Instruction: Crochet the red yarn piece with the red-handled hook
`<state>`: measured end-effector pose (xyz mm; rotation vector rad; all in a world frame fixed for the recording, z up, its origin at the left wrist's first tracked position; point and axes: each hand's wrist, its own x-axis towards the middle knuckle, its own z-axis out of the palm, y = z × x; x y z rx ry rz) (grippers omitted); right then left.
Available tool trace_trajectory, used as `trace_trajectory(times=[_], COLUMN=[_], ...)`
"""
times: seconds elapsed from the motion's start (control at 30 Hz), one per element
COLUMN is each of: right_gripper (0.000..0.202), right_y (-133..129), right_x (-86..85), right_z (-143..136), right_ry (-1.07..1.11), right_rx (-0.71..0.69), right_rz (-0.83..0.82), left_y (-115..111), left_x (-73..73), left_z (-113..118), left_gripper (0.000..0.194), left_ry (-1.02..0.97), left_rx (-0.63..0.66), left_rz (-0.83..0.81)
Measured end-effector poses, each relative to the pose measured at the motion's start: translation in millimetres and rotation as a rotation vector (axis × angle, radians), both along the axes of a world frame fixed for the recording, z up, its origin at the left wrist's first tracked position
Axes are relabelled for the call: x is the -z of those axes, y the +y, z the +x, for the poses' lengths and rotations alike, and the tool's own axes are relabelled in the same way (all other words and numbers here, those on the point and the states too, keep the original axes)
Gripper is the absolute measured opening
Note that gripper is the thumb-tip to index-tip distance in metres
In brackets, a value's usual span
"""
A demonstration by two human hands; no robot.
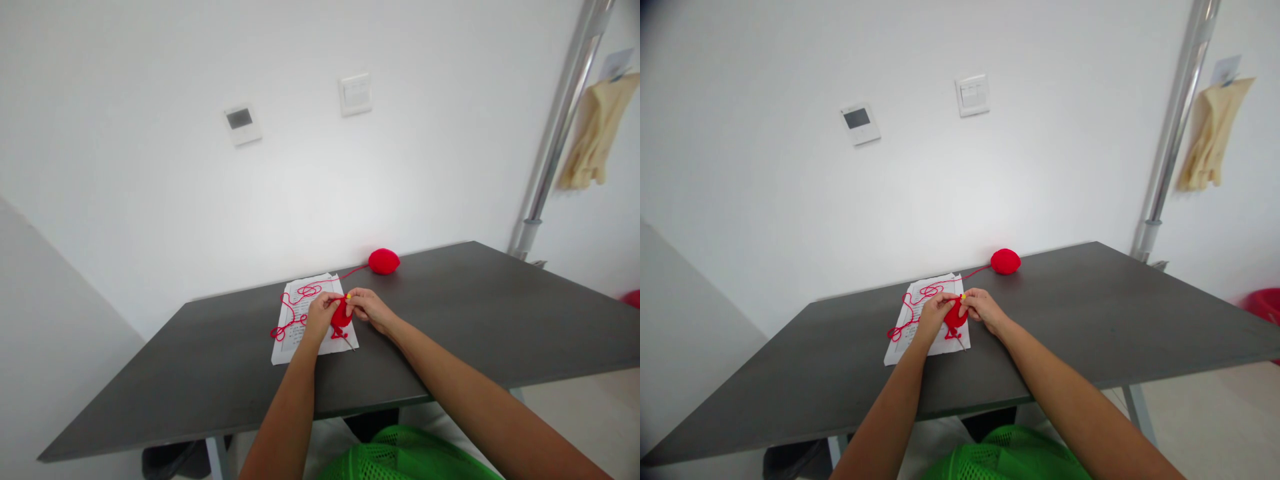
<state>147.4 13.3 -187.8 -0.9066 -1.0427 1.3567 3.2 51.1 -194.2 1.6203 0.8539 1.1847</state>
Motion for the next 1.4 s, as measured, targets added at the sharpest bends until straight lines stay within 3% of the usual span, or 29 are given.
trace_trajectory(times=[0.3,0.5,1.1,1.4], right_gripper=[0.020,0.025,0.032,0.029], right_y=[2.6,0.3,6.5,2.9], right_x=[1.5,0.1,10.2,7.1], right_z=[1.0,-1.2,0.5,0.7], right_ry=[0.114,0.085,0.014,-0.205], right_rx=[-0.041,-0.015,-0.098,0.000], right_rz=[-0.021,0.021,0.131,0.205], left_y=[-3.7,-6.3,-11.1,-8.9], left_x=[-2.5,-5.1,-10.3,-4.9], left_z=[-0.9,-1.4,-0.7,1.8], left_gripper=[0.014,0.013,0.014,0.010], left_ry=[0.145,0.177,0.204,0.208], left_rx=[-0.073,-0.087,-0.171,-0.108], left_rz=[0.279,0.376,0.448,0.342])
